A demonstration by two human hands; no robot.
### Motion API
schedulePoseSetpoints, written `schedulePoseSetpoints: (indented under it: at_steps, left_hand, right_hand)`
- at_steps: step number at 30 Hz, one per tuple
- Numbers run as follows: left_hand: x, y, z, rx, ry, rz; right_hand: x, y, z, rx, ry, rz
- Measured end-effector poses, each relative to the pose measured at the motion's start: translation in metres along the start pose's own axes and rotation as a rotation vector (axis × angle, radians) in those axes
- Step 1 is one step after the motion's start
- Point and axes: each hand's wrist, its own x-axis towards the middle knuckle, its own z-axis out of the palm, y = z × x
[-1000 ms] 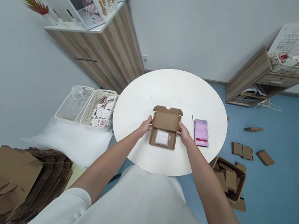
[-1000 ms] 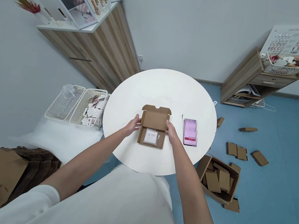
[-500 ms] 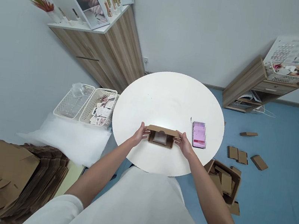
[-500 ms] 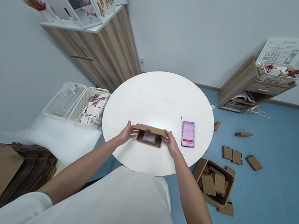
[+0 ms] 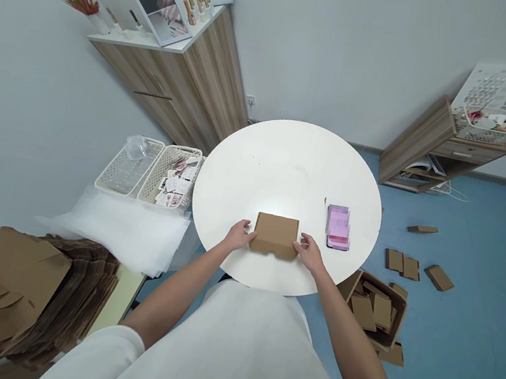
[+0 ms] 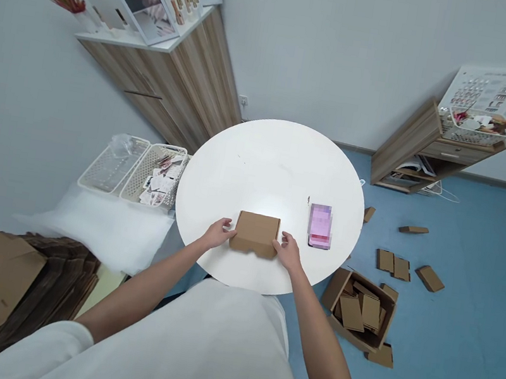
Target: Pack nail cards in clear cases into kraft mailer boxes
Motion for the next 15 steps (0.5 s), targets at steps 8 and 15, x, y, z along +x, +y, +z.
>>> schedulePoseSetpoints:
  at_steps: [8,15]
  left_hand:
    - [-0.003,-0.012,0.016,0.029,0.066,0.022]
    - [-0.024,-0.006,0.012,-0.023,-0.026,0.215]
  right_hand:
    - [-0.011,0.003,0.011,-0.056,0.05,-0.055]
    - [-0.027,0.001,0.008,-0.056,-0.038,-0.185]
